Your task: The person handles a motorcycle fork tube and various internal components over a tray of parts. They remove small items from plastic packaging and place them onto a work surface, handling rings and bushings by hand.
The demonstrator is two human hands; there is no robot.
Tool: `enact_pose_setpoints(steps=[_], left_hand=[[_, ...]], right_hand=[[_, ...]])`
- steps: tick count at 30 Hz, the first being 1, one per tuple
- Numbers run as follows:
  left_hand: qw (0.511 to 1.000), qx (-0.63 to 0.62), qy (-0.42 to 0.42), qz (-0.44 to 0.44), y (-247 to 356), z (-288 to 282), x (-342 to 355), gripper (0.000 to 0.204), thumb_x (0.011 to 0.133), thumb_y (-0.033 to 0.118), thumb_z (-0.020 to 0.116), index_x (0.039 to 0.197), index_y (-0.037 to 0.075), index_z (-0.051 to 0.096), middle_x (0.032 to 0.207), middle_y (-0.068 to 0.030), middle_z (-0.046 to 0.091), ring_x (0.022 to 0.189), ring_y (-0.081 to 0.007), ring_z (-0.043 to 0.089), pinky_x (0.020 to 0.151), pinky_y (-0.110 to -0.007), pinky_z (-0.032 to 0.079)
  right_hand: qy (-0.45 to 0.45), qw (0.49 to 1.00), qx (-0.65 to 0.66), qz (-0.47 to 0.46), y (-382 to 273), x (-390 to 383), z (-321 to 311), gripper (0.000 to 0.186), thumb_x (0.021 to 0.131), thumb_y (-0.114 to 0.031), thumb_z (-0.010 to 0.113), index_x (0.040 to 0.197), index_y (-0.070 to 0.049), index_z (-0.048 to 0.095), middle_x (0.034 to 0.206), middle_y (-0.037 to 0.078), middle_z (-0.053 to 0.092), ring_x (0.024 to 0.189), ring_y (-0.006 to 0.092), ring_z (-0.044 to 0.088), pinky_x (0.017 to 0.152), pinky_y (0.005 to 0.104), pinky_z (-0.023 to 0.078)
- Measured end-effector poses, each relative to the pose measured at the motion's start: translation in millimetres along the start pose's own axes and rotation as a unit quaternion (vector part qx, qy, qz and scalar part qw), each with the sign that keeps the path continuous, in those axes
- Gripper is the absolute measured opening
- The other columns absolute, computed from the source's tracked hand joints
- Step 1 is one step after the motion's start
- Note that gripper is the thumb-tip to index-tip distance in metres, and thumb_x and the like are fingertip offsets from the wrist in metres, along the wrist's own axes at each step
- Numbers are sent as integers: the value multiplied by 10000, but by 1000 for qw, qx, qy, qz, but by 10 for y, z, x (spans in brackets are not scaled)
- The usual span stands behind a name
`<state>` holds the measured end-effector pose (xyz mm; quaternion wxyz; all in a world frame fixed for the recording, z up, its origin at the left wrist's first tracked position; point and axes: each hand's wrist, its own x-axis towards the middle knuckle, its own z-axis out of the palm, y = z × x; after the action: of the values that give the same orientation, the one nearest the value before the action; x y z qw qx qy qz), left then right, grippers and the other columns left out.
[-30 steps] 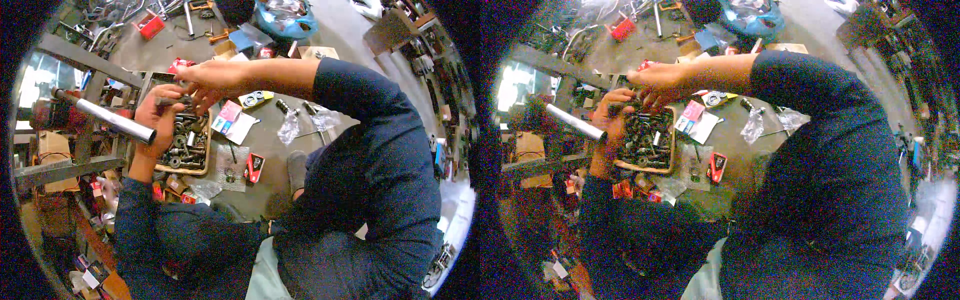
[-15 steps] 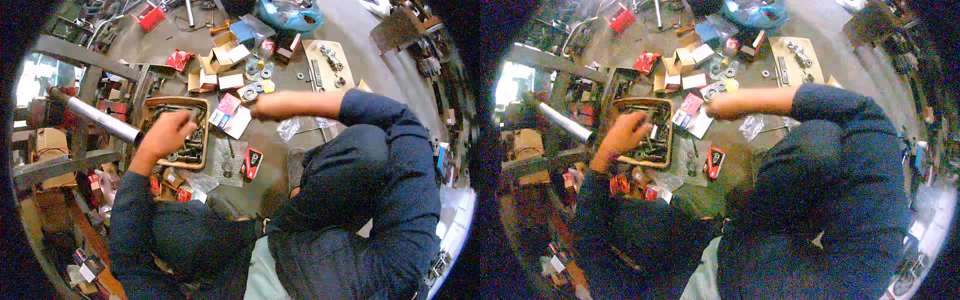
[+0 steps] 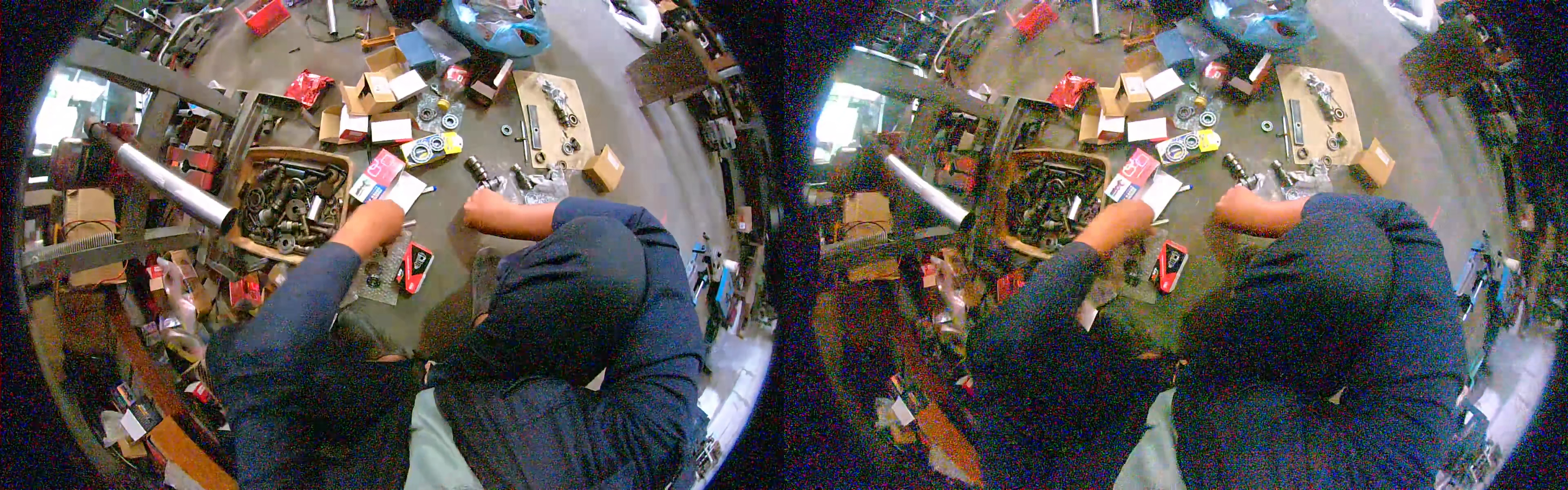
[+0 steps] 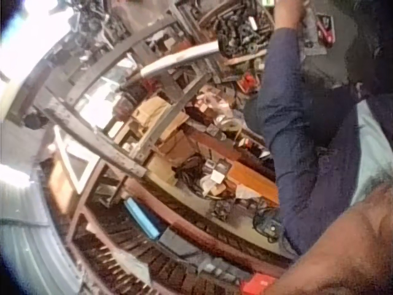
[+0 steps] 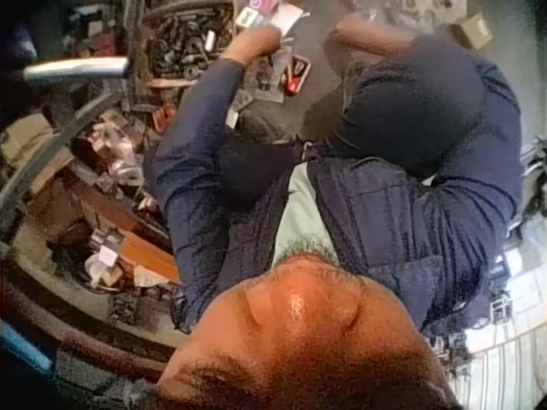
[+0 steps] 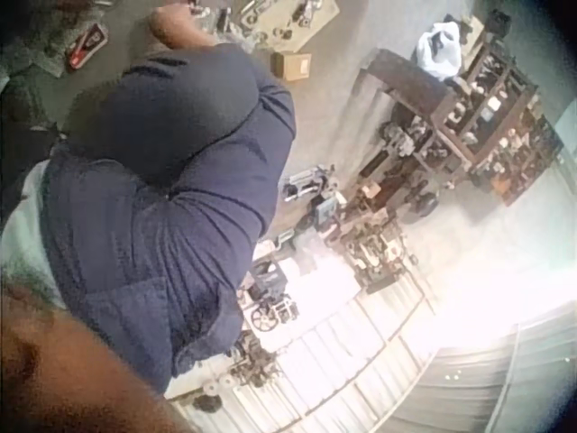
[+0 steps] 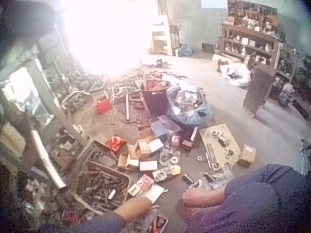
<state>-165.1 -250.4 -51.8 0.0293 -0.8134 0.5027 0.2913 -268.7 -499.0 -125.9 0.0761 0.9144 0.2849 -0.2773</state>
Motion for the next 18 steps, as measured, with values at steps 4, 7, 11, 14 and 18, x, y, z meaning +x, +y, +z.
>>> enact_pose_setpoints(steps=[4, 7, 11, 14, 18], left_hand=[[997, -66, 34, -24, 360, 102, 418, 151, 787, 142, 608, 773, 16, 688, 821, -184, 675, 781, -332, 668, 684, -441, 540], [987, -103, 110, -54, 369, 522, 681, 150, 796, 116, 577, 760, 17, 684, 792, -175, 668, 764, -322, 668, 658, -429, 546], [974, -73, 213, -5, 372, 794, 876, 117, 788, 108, 551, 767, 56, 654, 768, -149, 633, 749, -330, 643, 661, -423, 538], [954, -48, 293, 44, 232, 636, 732, 87, 761, 107, 567, 782, 76, 646, 765, -111, 617, 766, -297, 617, 674, -400, 510], [870, -69, 487, 41, -89, 131, 630, 67, 741, 119, 591, 798, 104, 623, 754, -73, 584, 756, -272, 572, 682, -399, 467]], right_hand=[[75, 995, 60, 16, 150, -59, 213, 136, 737, -154, 602, 676, -59, 677, 682, 115, 623, 718, 280, 659, 583, 401, 538], [34, 992, 104, 55, 97, -275, -642, 90, 734, -70, 591, 692, -27, 660, 769, 143, 634, 767, 280, 654, 646, 390, 562], [126, 957, 242, 96, 283, -379, -500, 103, 765, -73, 565, 804, -2, 629, 899, 180, 591, 845, 369, 602, 736, 422, 513], [174, 919, 342, 88, 269, -318, -346, 91, 741, -77, 609, 789, -1, 624, 891, 183, 580, 867, 354, 585, 733, 425, 490], [247, 912, 309, 107, 57, -438, -245, 80, 714, -60, 636, 767, -1, 622, 894, 166, 564, 891, 340, 562, 738, 405, 477]])
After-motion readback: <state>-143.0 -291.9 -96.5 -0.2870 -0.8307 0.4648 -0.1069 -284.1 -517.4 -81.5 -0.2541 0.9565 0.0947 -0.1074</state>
